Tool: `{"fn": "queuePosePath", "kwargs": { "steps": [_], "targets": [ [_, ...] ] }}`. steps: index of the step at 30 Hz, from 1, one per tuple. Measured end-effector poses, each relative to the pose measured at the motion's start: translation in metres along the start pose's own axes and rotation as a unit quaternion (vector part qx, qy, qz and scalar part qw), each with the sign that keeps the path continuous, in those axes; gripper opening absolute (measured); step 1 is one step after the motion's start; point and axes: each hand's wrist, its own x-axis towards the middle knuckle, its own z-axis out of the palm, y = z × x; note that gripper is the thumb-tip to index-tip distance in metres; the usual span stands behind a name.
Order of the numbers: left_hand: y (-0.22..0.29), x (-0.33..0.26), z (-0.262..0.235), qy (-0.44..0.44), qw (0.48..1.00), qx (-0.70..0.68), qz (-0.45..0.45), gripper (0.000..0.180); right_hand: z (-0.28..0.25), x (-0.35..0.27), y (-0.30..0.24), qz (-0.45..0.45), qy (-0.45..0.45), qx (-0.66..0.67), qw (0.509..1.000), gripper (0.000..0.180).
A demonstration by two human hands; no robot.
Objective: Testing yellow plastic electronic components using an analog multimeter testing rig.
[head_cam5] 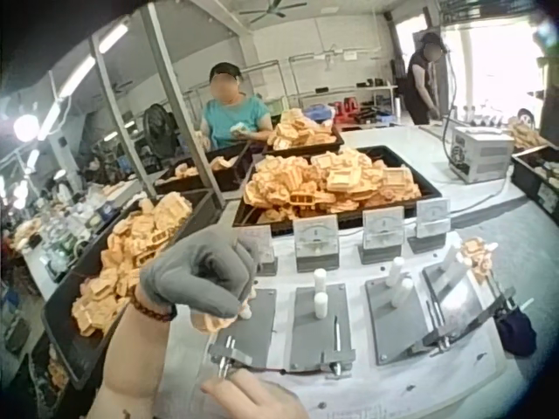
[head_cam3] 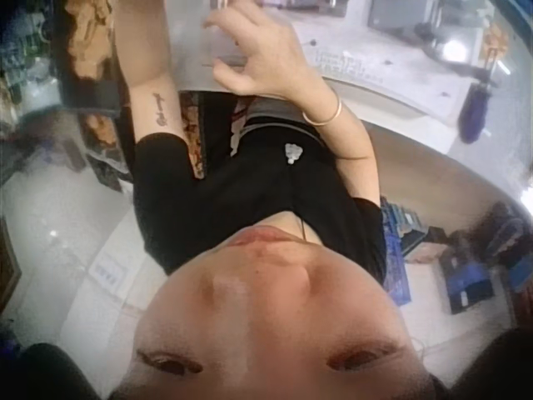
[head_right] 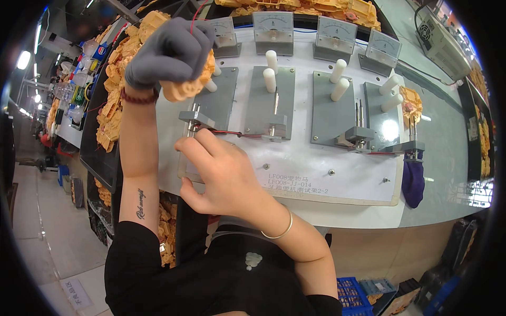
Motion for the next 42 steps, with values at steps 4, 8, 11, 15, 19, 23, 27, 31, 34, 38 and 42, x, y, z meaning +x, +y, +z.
{"fn": "queuePosePath", "kwargs": {
  "steps": [4, 8, 11, 15, 19, 23, 27, 31, 34, 38, 42],
  "targets": [
    [-0.005, -0.006, 0.014, -0.023, 0.995, 0.088, 0.044, 0.024, 0.000, 0.001, 0.000, 0.000, -0.007, -0.001, 1.000, 0.040],
    [-0.005, -0.016, 0.029, 0.164, 0.972, 0.164, 0.034, 0.031, 0.000, 0.002, 0.003, -0.014, -0.016, 0.006, 1.000, 0.041],
    [-0.002, -0.021, 0.053, 0.116, 0.949, 0.294, -0.013, 0.031, -0.002, 0.002, -0.001, -0.004, -0.014, 0.009, 1.000, 0.044],
    [-0.005, -0.045, 0.047, 0.164, 0.986, 0.012, 0.003, 0.036, -0.002, 0.001, -0.003, -0.017, -0.038, -0.023, 0.999, 0.051],
    [0.027, -0.107, 0.072, 0.402, 0.903, -0.142, 0.043, 0.039, -0.006, -0.012, -0.005, 0.006, 0.033, -0.021, 0.999, 0.071],
    [0.073, -0.198, 0.116, 0.128, 0.949, -0.282, 0.068, 0.053, -0.044, -0.035, -0.013, 0.025, 0.205, -0.091, 0.974, 0.065],
    [0.082, -0.310, 0.188, 0.110, 0.867, -0.418, -0.246, 0.037, -0.048, -0.040, 0.002, 0.093, 0.209, -0.164, 0.959, 0.064],
    [0.049, -0.391, 0.297, 0.362, 0.637, -0.364, -0.575, 0.032, -0.044, -0.039, 0.006, 0.053, 0.163, -0.230, 0.958, 0.064],
    [0.000, -0.406, 0.344, 0.414, 0.529, -0.256, -0.695, 0.029, -0.045, -0.037, 0.010, 0.035, 0.161, -0.276, 0.947, 0.063],
    [-0.091, -0.444, 0.421, 0.451, 0.565, -0.280, -0.632, 0.028, -0.045, -0.036, 0.008, 0.045, 0.163, -0.275, 0.946, 0.062],
    [-0.161, -0.488, 0.457, 0.735, 0.274, -0.505, -0.359, 0.029, -0.041, -0.037, 0.009, 0.061, 0.169, -0.224, 0.958, 0.060]
  ]
}}
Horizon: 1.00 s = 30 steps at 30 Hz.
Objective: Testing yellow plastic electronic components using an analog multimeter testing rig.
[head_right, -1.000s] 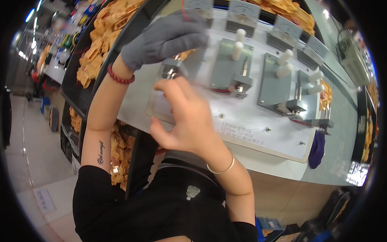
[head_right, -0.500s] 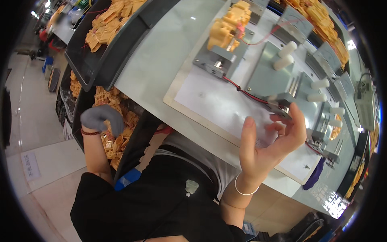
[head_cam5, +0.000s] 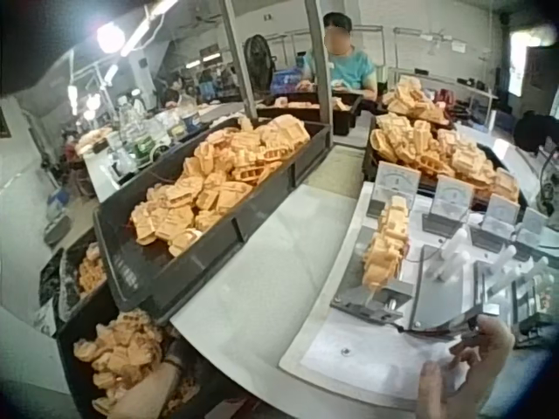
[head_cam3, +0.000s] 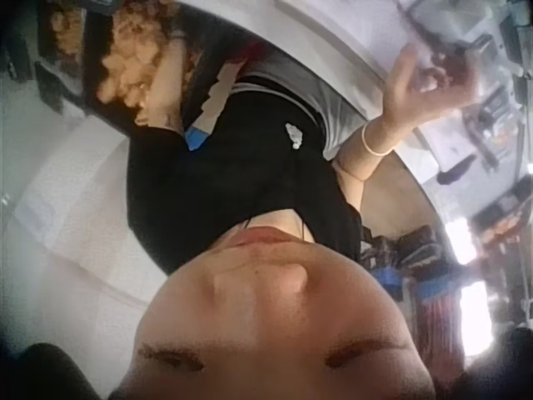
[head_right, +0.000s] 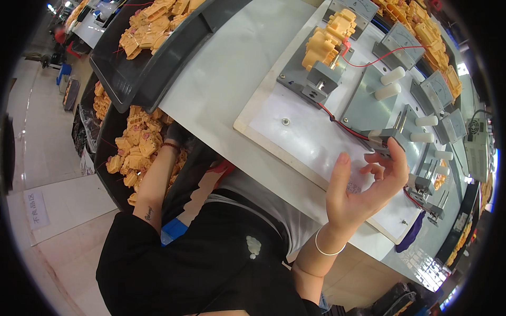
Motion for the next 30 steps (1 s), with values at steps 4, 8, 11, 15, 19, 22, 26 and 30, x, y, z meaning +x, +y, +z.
{"fn": "queuePosePath", "kwargs": {
  "steps": [4, 8, 11, 15, 19, 22, 26, 30],
  "targets": [
    [0.001, 0.002, -0.021, -0.157, 0.978, 0.095, 0.098, 0.028, -0.008, 0.001, 0.007, 0.014, -0.018, 0.078, 0.997, 0.058],
    [0.011, -0.114, 0.058, 0.035, 0.995, 0.034, 0.083, 0.011, -0.022, -0.002, 0.014, 0.010, -0.031, 0.122, 0.992, 0.057],
    [0.035, -0.197, 0.083, 0.059, 0.997, -0.027, 0.029, 0.007, -0.020, 0.000, 0.010, 0.010, -0.024, 0.130, 0.991, 0.058],
    [0.060, -0.261, 0.100, -0.253, 0.874, -0.331, -0.249, 0.027, -0.019, 0.002, 0.009, 0.027, -0.033, 0.191, 0.981, 0.054],
    [0.077, -0.339, 0.228, -0.147, 0.988, -0.021, -0.042, 0.038, -0.023, 0.002, 0.007, 0.064, -0.056, 0.238, 0.967, 0.055],
    [0.084, -0.360, 0.271, -0.208, 0.977, 0.035, -0.026, 0.052, -0.026, 0.004, 0.010, 0.086, -0.074, 0.302, 0.946, 0.056],
    [0.085, -0.375, 0.299, -0.305, 0.948, 0.011, -0.093, 0.061, -0.031, 0.006, 0.015, 0.093, -0.096, 0.338, 0.932, 0.056],
    [0.079, -0.391, 0.330, -0.307, 0.946, 0.003, -0.107, 0.063, -0.028, 0.005, 0.009, 0.086, -0.096, 0.348, 0.929, 0.055]
  ]
}}
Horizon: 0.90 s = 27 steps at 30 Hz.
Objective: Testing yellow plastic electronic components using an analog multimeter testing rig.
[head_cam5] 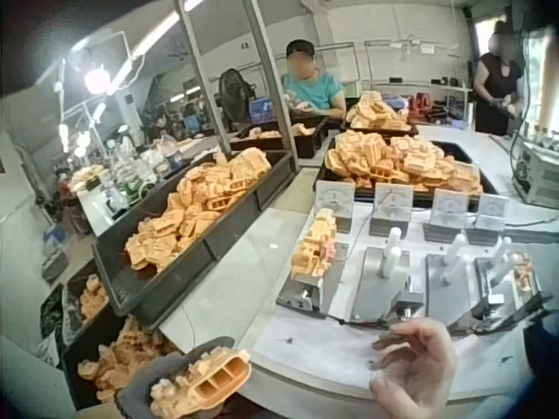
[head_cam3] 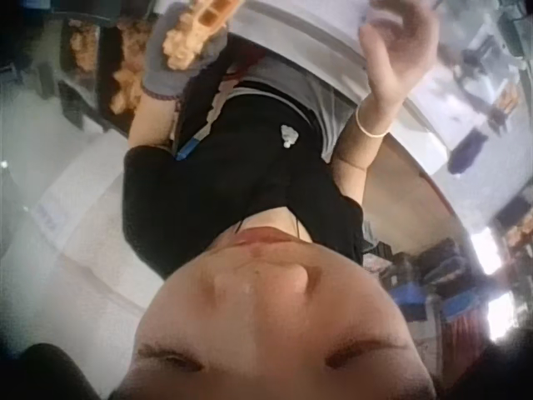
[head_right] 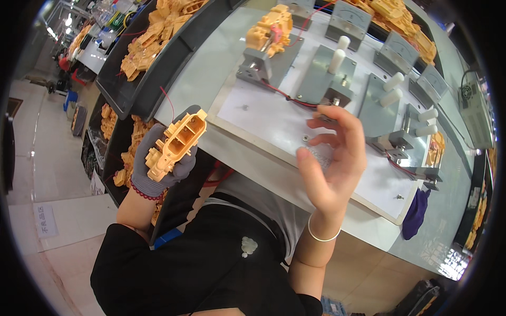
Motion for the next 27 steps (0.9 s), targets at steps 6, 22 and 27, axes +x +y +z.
{"fn": "queuePosePath", "kwargs": {
  "steps": [6, 22, 27],
  "targets": [
    [0.002, 0.005, 0.013, -0.118, 0.992, 0.052, -0.007, 0.058, -0.001, 0.000, -0.006, -0.009, -0.023, -0.017, 1.000, 0.055],
    [0.029, 0.192, 0.187, -0.324, 0.083, 0.772, 0.540, 0.018, -0.005, 0.004, -0.003, -0.084, -0.022, -0.104, 0.991, 0.050],
    [0.010, 0.168, 0.173, -0.331, 0.119, 0.805, 0.478, 0.025, -0.005, 0.004, -0.002, -0.100, -0.022, -0.107, 0.989, 0.050]
  ]
}}
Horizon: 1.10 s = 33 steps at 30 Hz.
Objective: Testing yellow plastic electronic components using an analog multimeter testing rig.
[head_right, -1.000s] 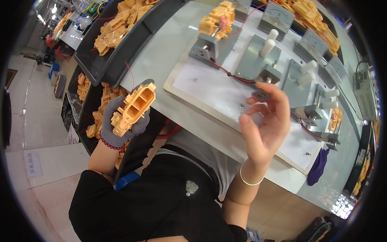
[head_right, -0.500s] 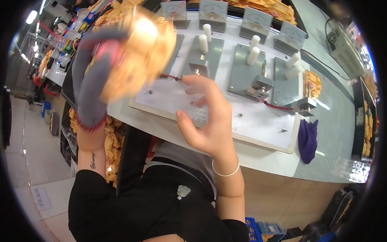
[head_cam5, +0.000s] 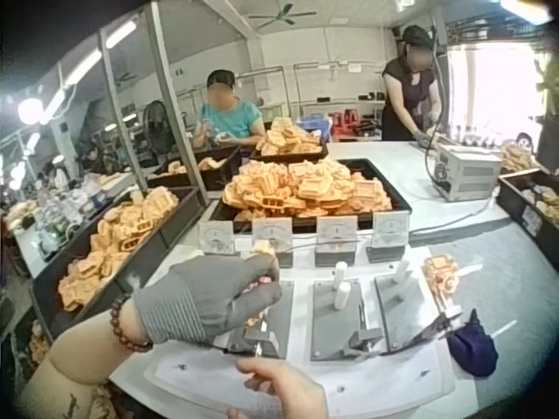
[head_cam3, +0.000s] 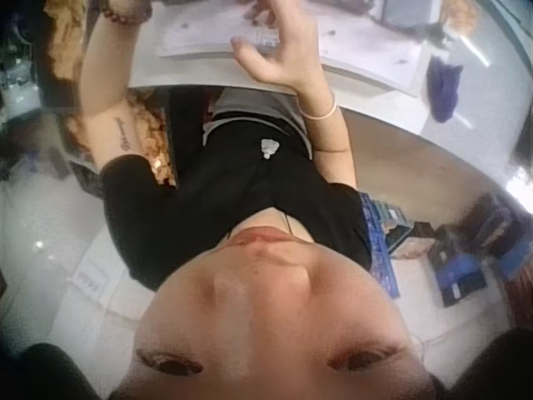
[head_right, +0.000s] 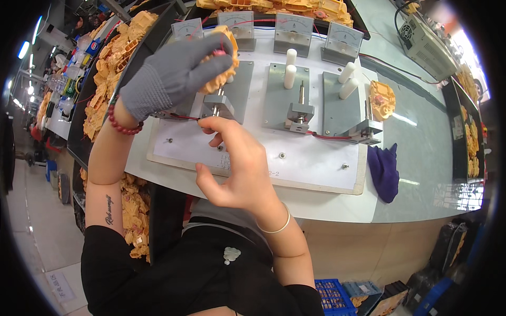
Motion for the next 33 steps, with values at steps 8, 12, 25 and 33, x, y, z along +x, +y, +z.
{"fn": "queuePosePath", "kwargs": {
  "steps": [8, 12, 25, 33],
  "targets": [
    [0.002, 0.004, -0.006, -0.140, 0.971, -0.157, -0.112, 0.061, -0.003, 0.000, 0.001, 0.004, -0.011, -0.010, 1.000, 0.055],
    [-0.017, -0.016, 0.025, 0.001, 0.993, -0.068, 0.099, 0.095, -0.002, 0.000, -0.002, 0.009, -0.012, -0.013, 1.000, 0.054],
    [0.038, -0.163, -0.071, 0.135, 0.754, -0.617, -0.182, 0.081, -0.017, -0.020, -0.009, 0.030, 0.103, -0.024, 0.994, 0.067],
    [0.085, -0.411, 0.062, 0.009, 0.389, -0.580, -0.716, 0.043, -0.055, -0.023, 0.005, 0.065, 0.170, -0.154, 0.971, 0.063]
  ]
}}
